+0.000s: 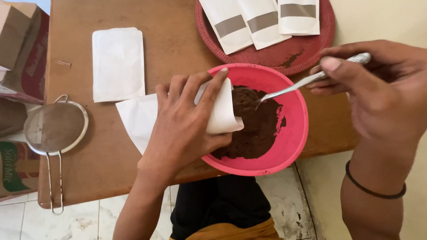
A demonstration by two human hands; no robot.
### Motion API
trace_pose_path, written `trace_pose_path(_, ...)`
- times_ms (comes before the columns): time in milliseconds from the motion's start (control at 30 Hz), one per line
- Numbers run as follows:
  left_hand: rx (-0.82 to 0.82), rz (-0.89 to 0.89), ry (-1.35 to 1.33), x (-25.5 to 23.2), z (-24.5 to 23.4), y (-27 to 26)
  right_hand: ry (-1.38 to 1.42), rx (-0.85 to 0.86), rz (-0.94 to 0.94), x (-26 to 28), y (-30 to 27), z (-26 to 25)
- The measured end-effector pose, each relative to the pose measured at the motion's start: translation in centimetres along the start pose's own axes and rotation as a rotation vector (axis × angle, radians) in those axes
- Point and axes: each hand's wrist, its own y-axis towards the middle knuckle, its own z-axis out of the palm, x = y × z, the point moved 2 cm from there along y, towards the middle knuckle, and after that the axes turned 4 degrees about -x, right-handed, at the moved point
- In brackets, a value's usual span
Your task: Filling a white pouch with coffee grounds using a spoon from a pink bowl.
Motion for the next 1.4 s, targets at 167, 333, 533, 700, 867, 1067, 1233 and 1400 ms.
trace_pose_path(167,-0.046,0.003,-0.064,0.3,-0.1,-0.3,-0.101,0.025,-0.167,3.1,-2.1,2.4)
trace_pose_path(333,-0.106,-0.087,-0.232,1.7,-0.2,-2.1,-0.116,0.205,-0.495,3.5,-3.9,3.5)
trace_pose_path(533,-0.412,-0.261,-0.341,2.3,-0.8,-4.8,-0.181,0.508,-1.009,5.6,-5.8,5.4)
trace_pose_path(700,-0.508,-0.293,-0.353,2.9,-0.5,-7.0,-0.214,0.425,-0.95,7.4,-6.8,7.3)
trace_pose_path(867,-0.543,-0.306,-0.351,3.1,-0.9,-7.7,-0.205,0.448,-1.014,7.0,-6.2,7.3)
trace_pose_path(1067,-0.557,-0.346,-0.327,3.9,-0.8,-8.5,-0.047,0.051,-0.664,-0.3,-8.6,3.5)
trace_pose_path(1233,-0.631,-0.399,-0.528,4.8,0.2,-9.7,-0.068,-0.1,-0.371,-2.4,-9.1,2.1)
trace_pose_path(1400,-0.914,-0.244,-0.878,6.5,1.4,-12.6,-0.307,-0.153,-0.189,-3.3,-9.2,3.6)
